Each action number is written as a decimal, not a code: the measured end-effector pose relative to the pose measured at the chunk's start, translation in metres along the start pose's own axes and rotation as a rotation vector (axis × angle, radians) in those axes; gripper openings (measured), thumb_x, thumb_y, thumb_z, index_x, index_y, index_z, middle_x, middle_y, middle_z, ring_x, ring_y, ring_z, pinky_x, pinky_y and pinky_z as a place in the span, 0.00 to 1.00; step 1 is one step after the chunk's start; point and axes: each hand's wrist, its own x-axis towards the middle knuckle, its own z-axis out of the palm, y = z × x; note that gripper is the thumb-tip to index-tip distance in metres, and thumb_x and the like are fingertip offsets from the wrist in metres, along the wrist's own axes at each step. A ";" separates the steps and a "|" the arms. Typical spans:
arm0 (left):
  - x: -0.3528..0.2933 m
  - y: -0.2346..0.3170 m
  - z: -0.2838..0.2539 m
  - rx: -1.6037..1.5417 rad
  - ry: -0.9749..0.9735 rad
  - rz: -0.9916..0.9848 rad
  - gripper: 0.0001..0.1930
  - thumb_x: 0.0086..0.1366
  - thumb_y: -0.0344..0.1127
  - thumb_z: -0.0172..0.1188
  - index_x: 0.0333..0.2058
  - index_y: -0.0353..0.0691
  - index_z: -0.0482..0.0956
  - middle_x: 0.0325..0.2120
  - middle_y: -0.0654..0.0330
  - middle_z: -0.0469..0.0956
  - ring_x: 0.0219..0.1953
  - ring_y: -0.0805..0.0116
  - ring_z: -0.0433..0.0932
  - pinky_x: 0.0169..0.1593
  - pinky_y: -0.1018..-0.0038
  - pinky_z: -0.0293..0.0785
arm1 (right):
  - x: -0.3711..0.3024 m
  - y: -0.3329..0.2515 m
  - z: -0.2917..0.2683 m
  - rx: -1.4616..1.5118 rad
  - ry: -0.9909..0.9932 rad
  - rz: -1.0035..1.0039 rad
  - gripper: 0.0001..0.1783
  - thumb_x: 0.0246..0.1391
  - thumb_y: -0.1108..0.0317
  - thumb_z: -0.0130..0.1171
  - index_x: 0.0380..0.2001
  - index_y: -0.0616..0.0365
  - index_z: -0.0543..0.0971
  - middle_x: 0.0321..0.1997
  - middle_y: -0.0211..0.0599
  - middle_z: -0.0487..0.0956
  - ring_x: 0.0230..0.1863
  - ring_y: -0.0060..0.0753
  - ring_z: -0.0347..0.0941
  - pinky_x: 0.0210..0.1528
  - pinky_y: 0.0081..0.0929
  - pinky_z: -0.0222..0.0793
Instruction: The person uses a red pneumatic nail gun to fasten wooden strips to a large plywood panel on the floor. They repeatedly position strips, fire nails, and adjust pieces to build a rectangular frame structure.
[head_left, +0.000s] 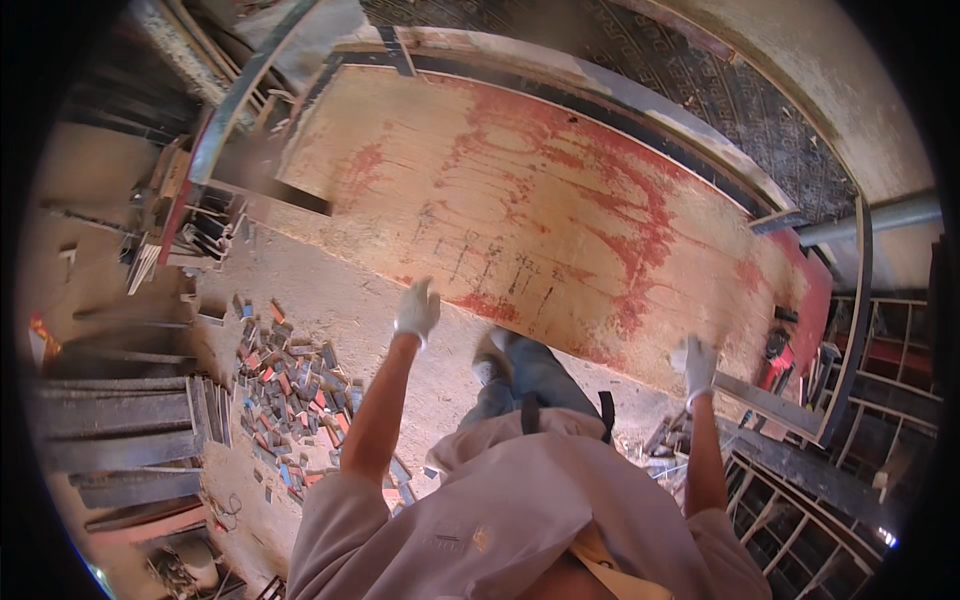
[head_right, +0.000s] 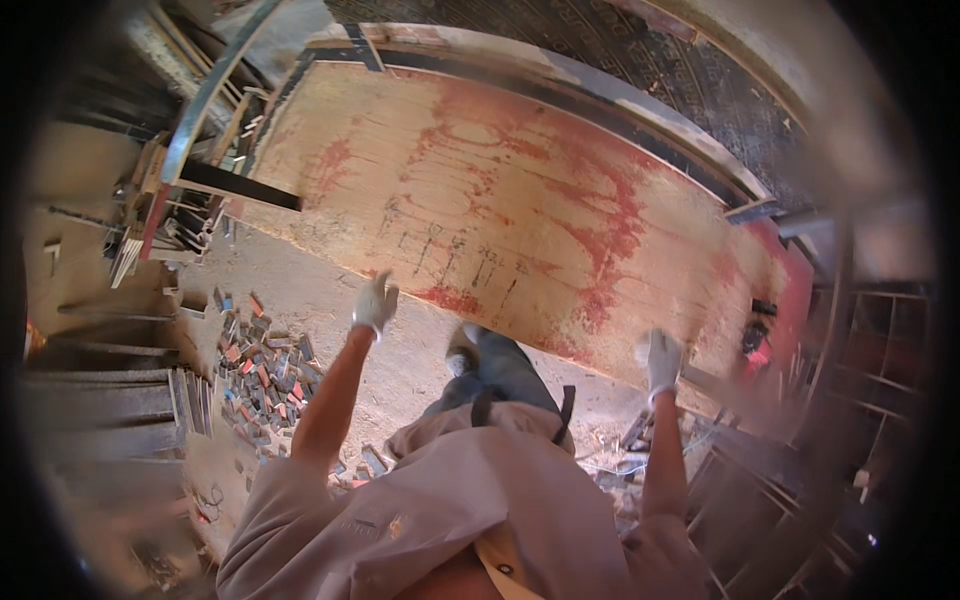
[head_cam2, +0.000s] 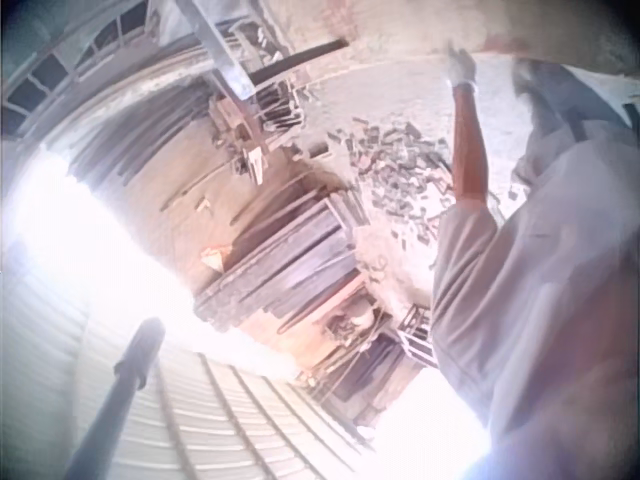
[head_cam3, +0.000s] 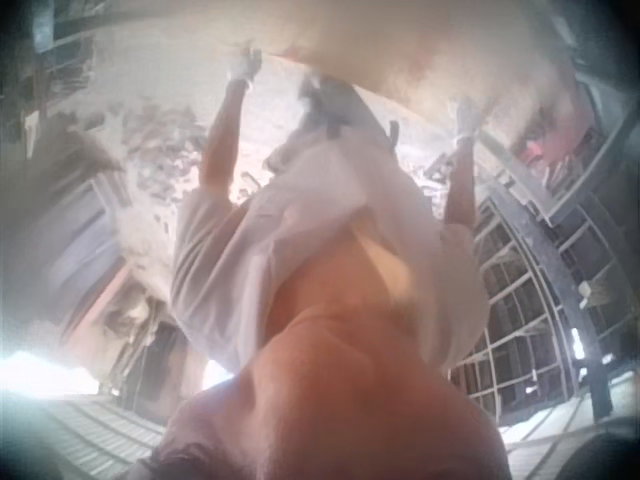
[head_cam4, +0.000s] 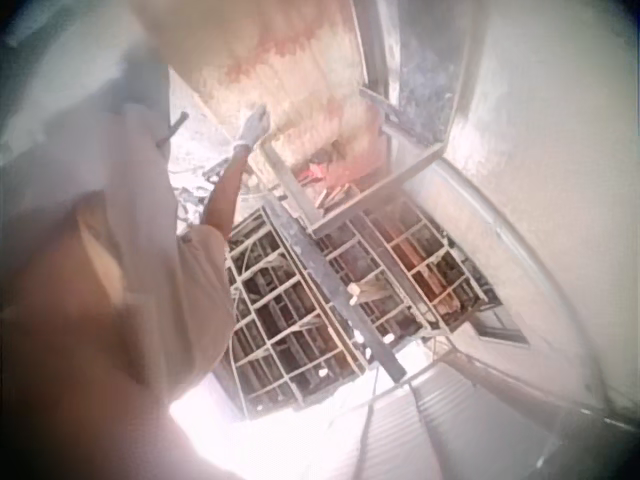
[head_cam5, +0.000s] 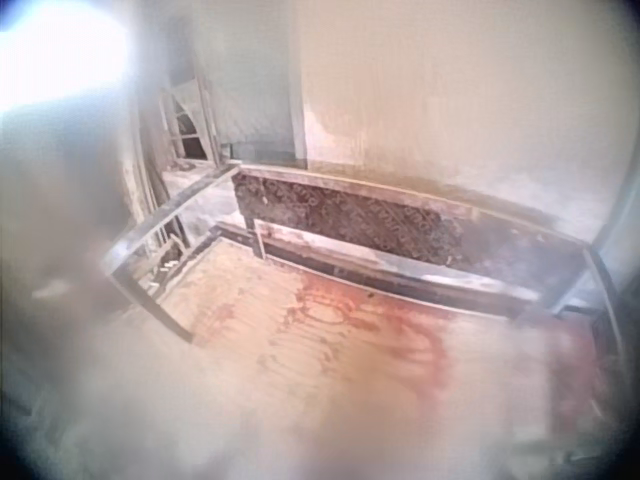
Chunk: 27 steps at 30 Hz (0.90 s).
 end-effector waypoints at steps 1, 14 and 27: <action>0.017 0.014 0.004 0.004 -0.033 0.026 0.25 0.64 0.46 0.56 0.56 0.37 0.71 0.50 0.41 0.75 0.52 0.41 0.73 0.55 0.55 0.70 | 0.015 -0.045 -0.002 0.144 0.014 0.119 0.22 0.65 0.50 0.51 0.27 0.55 0.78 0.24 0.33 0.80 0.20 0.26 0.75 0.20 0.26 0.69; 0.414 0.290 -0.173 -1.256 0.029 -0.144 0.27 0.57 0.63 0.66 0.29 0.42 0.74 0.20 0.67 0.69 0.20 0.78 0.70 0.25 0.78 0.71 | 0.334 -0.367 -0.137 1.102 0.185 0.160 0.48 0.45 0.27 0.61 0.51 0.62 0.70 0.44 0.44 0.75 0.47 0.42 0.75 0.46 0.43 0.78; 0.502 0.349 -0.245 -1.472 -0.026 -0.301 0.27 0.54 0.43 0.71 0.47 0.34 0.74 0.33 0.48 0.76 0.28 0.53 0.80 0.29 0.59 0.85 | 0.322 -0.388 -0.154 1.109 0.399 -0.039 0.29 0.46 0.36 0.66 0.30 0.53 0.75 0.23 0.32 0.73 0.21 0.21 0.70 0.16 0.16 0.65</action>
